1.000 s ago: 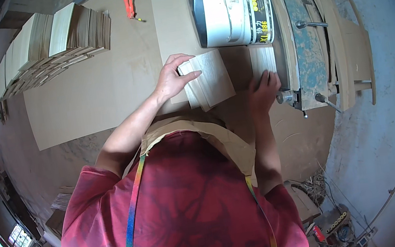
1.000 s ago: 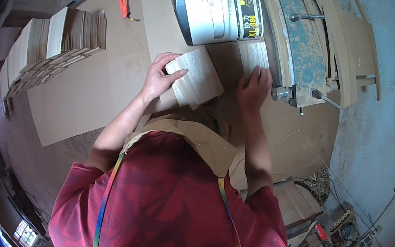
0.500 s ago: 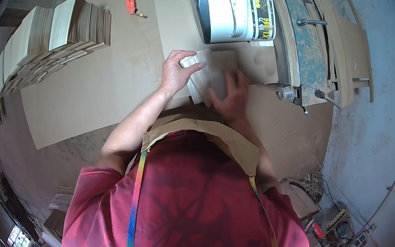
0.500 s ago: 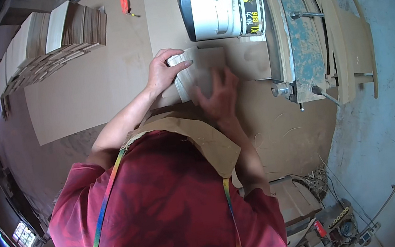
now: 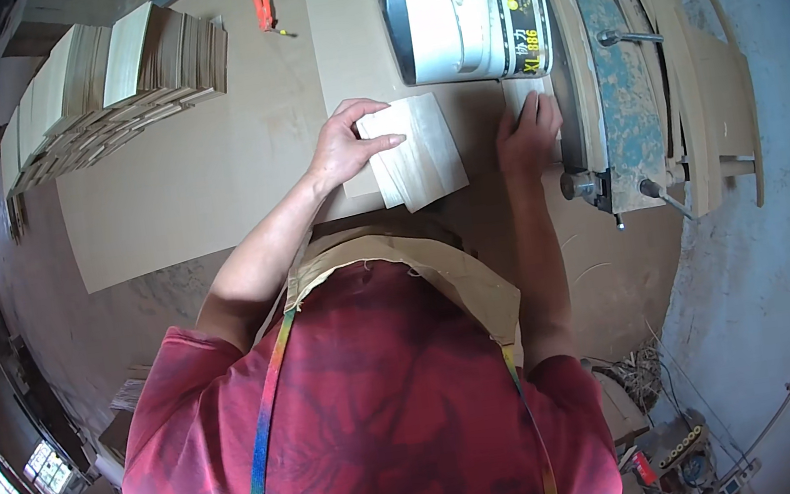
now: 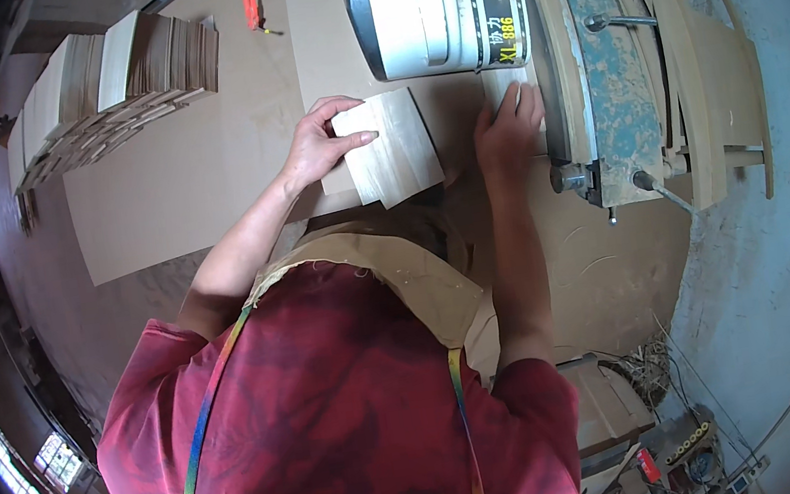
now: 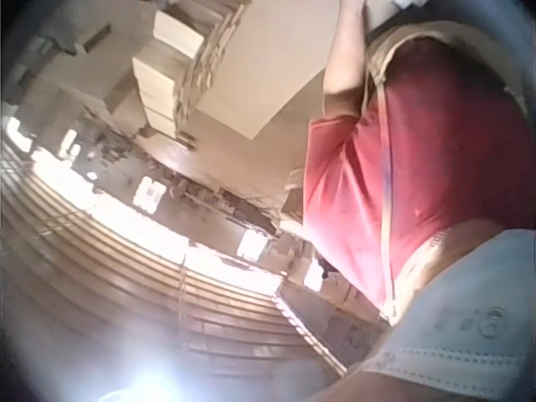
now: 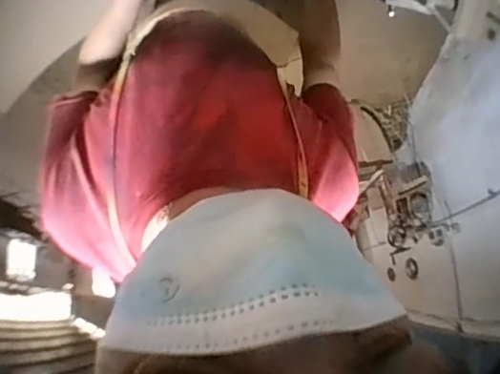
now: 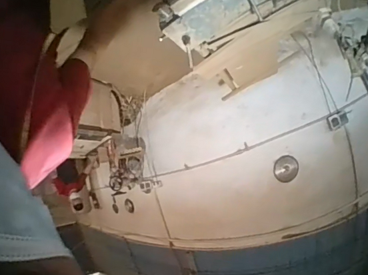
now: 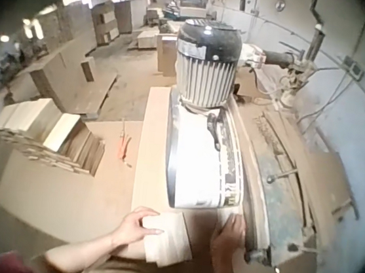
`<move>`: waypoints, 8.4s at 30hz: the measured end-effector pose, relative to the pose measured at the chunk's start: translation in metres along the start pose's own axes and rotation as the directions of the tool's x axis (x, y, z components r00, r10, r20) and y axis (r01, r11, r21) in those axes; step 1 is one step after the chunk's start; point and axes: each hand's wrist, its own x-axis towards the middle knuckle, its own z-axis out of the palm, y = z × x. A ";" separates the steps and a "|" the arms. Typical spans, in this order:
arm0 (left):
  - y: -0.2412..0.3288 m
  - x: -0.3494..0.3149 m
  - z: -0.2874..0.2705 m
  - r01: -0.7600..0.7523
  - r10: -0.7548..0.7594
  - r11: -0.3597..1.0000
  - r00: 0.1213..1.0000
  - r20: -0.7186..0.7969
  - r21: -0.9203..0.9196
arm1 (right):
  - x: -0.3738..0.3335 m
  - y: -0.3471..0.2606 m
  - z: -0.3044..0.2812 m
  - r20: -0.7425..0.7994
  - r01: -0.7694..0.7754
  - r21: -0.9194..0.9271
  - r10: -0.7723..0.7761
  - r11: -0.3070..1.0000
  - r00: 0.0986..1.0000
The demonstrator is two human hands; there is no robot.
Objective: Sanding the faces and edges of wooden blocks using a stationary belt sander machine.
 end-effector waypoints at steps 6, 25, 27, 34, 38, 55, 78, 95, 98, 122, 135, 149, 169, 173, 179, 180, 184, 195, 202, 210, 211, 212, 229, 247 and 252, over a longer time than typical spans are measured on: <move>-0.009 0.003 0.022 0.036 0.000 0.983 0.980 -0.198 0.179 | -0.013 -0.101 -0.053 0.402 -0.133 0.342 -0.016 0.930 0.915; 0.002 -0.010 0.003 0.024 -0.025 0.999 1.000 0.015 0.043 | -0.061 -0.009 -0.065 0.124 -0.098 0.014 0.096 0.995 0.988; -0.001 -0.010 0.004 0.040 -0.041 0.999 0.999 0.013 0.028 | -0.048 -0.002 -0.048 0.060 -0.039 -0.058 0.042 0.998 0.997; 0.005 -0.005 0.019 0.076 -0.069 0.992 0.995 -0.070 0.103 | 0.006 -0.029 -0.017 0.013 -0.058 0.020 0.058 0.998 0.998; 0.006 0.001 0.024 0.123 -0.103 0.982 0.985 -0.135 0.144 | -0.044 -0.107 -0.051 0.282 0.024 0.165 -0.071 0.986 0.957; -0.004 0.000 0.005 0.085 -0.085 0.996 0.996 -0.032 -0.014 | 0.005 -0.009 -0.007 0.013 -0.054 -0.068 0.055 0.996 0.998; -0.005 0.000 -0.005 0.056 -0.057 0.998 0.998 -0.041 -0.020 | -0.026 -0.004 -0.036 0.090 -0.080 -0.208 0.101 0.975 0.991; 0.014 0.007 0.019 0.183 -0.158 0.977 0.964 -0.212 0.105 | -0.038 -0.135 -0.061 0.416 -0.059 0.165 -0.015 0.984 0.909; 0.014 0.006 0.012 0.206 -0.191 0.976 0.963 -0.190 0.065 | -0.047 -0.115 -0.068 0.433 -0.098 0.292 -0.041 0.951 0.900; -0.006 0.010 0.008 0.162 -0.162 0.987 0.978 -0.132 -0.006 | -0.052 -0.115 -0.058 0.270 0.070 0.257 -0.141 0.964 0.952; 0.005 0.000 -0.018 0.196 -0.193 0.957 0.981 0.036 -0.215 | -0.032 0.005 -0.036 0.077 0.002 -0.178 0.012 0.984 0.997; -0.003 0.011 0.010 0.206 -0.199 0.977 0.973 -0.120 0.051 | -0.060 -0.095 -0.063 0.280 0.066 0.159 -0.109 0.985 0.954; -0.006 0.007 -0.001 0.289 -0.299 0.927 0.954 -0.005 -0.238 | -0.004 -0.056 -0.017 0.121 -0.065 0.019 0.063 0.998 0.991; -0.007 0.008 0.021 0.223 -0.233 0.970 0.967 -0.106 -0.098 | -0.058 -0.095 -0.045 0.334 0.006 0.173 -0.064 0.985 0.940; 0.005 0.015 0.033 0.155 -0.156 0.988 0.984 -0.090 -0.008 | -0.070 -0.096 -0.062 0.305 -0.033 0.193 -0.028 0.981 0.952; 0.005 0.016 0.035 0.158 -0.157 0.987 0.985 -0.073 0.012 | -0.067 -0.096 -0.066 0.303 -0.012 0.199 -0.049 0.980 0.952; 0.011 0.020 0.051 0.148 -0.148 0.989 0.989 -0.020 -0.012 | -0.063 -0.096 -0.067 0.300 -0.044 0.242 -0.032 0.969 0.953; 0.003 0.017 0.047 0.161 -0.162 0.984 0.987 -0.010 -0.071 | -0.055 -0.010 -0.046 0.209 0.054 -0.136 -0.024 0.989 0.978; 0.011 -0.001 0.031 0.272 -0.280 0.940 0.960 -0.009 -0.206 | -0.008 0.001 -0.013 0.055 0.119 0.016 -0.119 0.993 0.991; 0.027 -0.002 0.042 0.357 -0.350 0.831 0.932 0.097 -0.426 | -0.047 -0.090 -0.093 0.208 0.101 0.403 -0.199 0.910 0.958; 0.034 0.003 0.049 0.350 -0.331 0.822 0.935 0.124 -0.450 | -0.046 -0.100 -0.101 0.342 0.041 0.418 -0.200 0.907 0.918; 0.039 0.008 0.054 0.348 -0.326 0.821 0.936 0.130 -0.452 | -0.045 -0.096 -0.101 0.341 0.043 0.411 -0.197 0.911 0.919; 0.034 -0.064 0.013 0.444 -0.485 0.635 0.866 0.121 -0.632 | -0.005 -0.008 -0.022 0.107 -0.009 0.007 0.009 1.000 0.994; -0.101 -0.053 -0.070 -0.385 -0.648 0.315 0.581 -0.493 -0.868 | 0.156 -0.265 0.157 0.761 -0.778 0.619 -0.164 -0.108 0.628; -0.102 0.013 -0.043 -0.261 -0.611 0.206 0.719 -0.332 -0.943 | 0.303 -0.219 0.344 0.798 -0.692 0.598 -0.217 0.404 0.563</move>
